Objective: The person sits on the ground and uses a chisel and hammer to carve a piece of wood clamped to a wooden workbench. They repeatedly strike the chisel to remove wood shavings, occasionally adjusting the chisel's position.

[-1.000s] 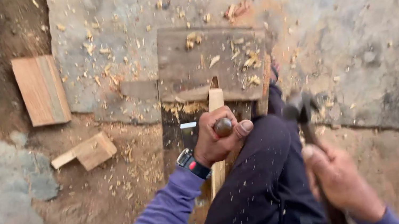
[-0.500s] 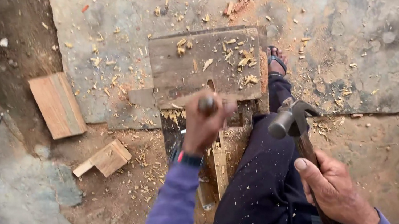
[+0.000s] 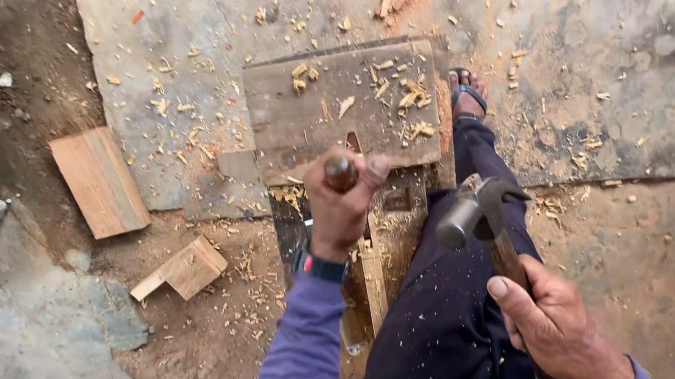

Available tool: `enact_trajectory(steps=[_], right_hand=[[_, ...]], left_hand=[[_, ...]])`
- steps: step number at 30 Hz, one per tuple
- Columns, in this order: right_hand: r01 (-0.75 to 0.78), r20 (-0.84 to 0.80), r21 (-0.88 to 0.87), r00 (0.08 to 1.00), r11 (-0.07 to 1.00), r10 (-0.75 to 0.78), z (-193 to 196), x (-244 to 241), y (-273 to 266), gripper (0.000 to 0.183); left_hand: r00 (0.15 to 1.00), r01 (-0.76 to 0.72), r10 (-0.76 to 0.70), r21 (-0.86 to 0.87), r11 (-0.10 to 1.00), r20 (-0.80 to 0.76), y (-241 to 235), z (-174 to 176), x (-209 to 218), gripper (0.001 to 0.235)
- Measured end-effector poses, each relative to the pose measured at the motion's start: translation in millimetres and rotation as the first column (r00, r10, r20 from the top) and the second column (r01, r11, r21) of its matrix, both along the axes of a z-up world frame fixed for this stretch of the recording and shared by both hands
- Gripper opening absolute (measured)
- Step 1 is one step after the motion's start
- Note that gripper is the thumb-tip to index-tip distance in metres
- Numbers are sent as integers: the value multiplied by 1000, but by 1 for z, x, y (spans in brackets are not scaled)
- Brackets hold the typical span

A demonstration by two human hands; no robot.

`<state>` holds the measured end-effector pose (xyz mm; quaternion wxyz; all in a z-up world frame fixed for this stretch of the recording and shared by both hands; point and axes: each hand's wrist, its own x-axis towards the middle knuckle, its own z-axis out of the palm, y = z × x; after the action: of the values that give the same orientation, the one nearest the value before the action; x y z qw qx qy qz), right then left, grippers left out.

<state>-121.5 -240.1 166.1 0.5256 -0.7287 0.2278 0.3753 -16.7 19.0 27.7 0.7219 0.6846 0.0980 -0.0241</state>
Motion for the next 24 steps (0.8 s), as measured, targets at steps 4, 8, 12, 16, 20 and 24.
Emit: enact_trajectory(steps=[4,8,12,16,20,24], right_hand=[[56,-119,-39,991,998,-60,16,-4,7,35],[130,-117,-15,984,991,-131,9,4,9,30],[62,-54,12,997,998,-61,9,-3,0,36],[89,-90,-7,992,996,-89,9,-2,0,35],[65,-51,0,997,998,-65,2,-3,-1,36],[139,-122,0,983,990,-138,0,-15,-1,33]], left_hand=[[934,168,-253,-314,934,-251,12,18,3,33],[940,151,-265,-437,887,-214,13,15,12,31],[964,26,-86,-230,973,-251,-4,0,4,29],[967,169,-224,-360,917,-119,13,-5,10,33],[890,210,-389,-545,812,-237,17,1,25,30],[940,-37,-99,-385,922,-327,1,17,6,27]])
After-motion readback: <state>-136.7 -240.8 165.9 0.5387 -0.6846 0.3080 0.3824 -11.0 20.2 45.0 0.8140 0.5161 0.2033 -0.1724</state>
